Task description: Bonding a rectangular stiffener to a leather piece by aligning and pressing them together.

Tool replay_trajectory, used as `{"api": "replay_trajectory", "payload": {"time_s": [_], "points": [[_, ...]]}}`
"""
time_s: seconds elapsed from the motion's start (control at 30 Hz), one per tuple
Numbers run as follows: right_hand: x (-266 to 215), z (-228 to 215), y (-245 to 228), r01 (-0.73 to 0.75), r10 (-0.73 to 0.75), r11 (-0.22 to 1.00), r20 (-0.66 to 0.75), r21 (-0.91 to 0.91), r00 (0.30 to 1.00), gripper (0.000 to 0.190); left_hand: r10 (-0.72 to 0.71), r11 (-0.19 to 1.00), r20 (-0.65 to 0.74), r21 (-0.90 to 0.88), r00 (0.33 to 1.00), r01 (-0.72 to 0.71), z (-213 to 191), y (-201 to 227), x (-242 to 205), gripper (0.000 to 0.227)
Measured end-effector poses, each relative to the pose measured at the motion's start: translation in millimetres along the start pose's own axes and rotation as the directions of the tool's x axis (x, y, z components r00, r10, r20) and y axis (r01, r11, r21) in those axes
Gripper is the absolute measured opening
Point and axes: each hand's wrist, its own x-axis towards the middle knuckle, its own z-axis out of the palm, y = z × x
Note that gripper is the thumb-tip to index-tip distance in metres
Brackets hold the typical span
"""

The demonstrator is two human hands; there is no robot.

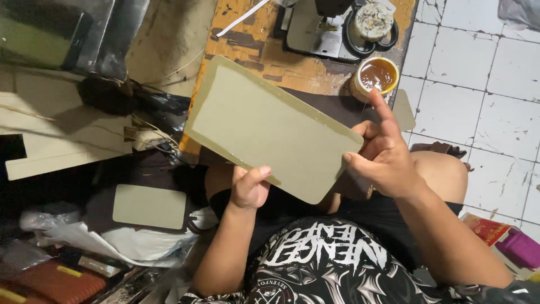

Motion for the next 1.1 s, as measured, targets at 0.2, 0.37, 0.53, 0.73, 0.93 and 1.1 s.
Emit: {"api": "replay_trajectory", "payload": {"time_s": [0.2, 0.37, 0.53, 0.73, 0.93, 1.1], "points": [[4.0, -7.8, -14.7, 0.048, -0.046, 0.995, 0.021, -0.086, 0.999, 0.116, 0.012, 0.999, -0.069, 0.047, 0.998, -0.009, -7.2, -3.2, 12.1, 0.083], [30.6, -36.4, -41.5, 0.235, -0.291, 0.390, 0.123, -0.890, 0.949, 0.113, 0.046, 0.991, -0.207, 0.130, 0.977, -0.019, -42.6, 1.1, 21.0, 0.073], [52.7, -52.5, -34.1, 0.044, -0.034, 0.051, 0.042, -0.998, 0.999, 0.084, 0.075, 0.985, -0.379, 0.173, 0.922, -0.009, 26.7, 43.2, 13.2, 0.038], [63.6, -57.6, -21.6, 0.026, -0.087, 0.003, 0.025, -1.000, 0.996, 0.072, 0.057, 0.992, -0.357, 0.122, 0.932, -0.013, 27.1, 40.1, 13.5, 0.051], [43.6, -69.3, -23.6, 0.170, -0.285, -0.003, 0.164, -0.985, 0.944, 0.082, 0.021, 0.995, -0.351, 0.103, 0.936, 0.017, 32.9, 43.0, 19.0, 0.051], [25.3, -73.8, -28.8, 0.157, -0.227, -0.012, 0.156, -0.988, 0.961, 0.059, -0.001, 0.996, -0.346, 0.083, 0.938, 0.032, 36.7, 41.2, 23.5, 0.038]]}}
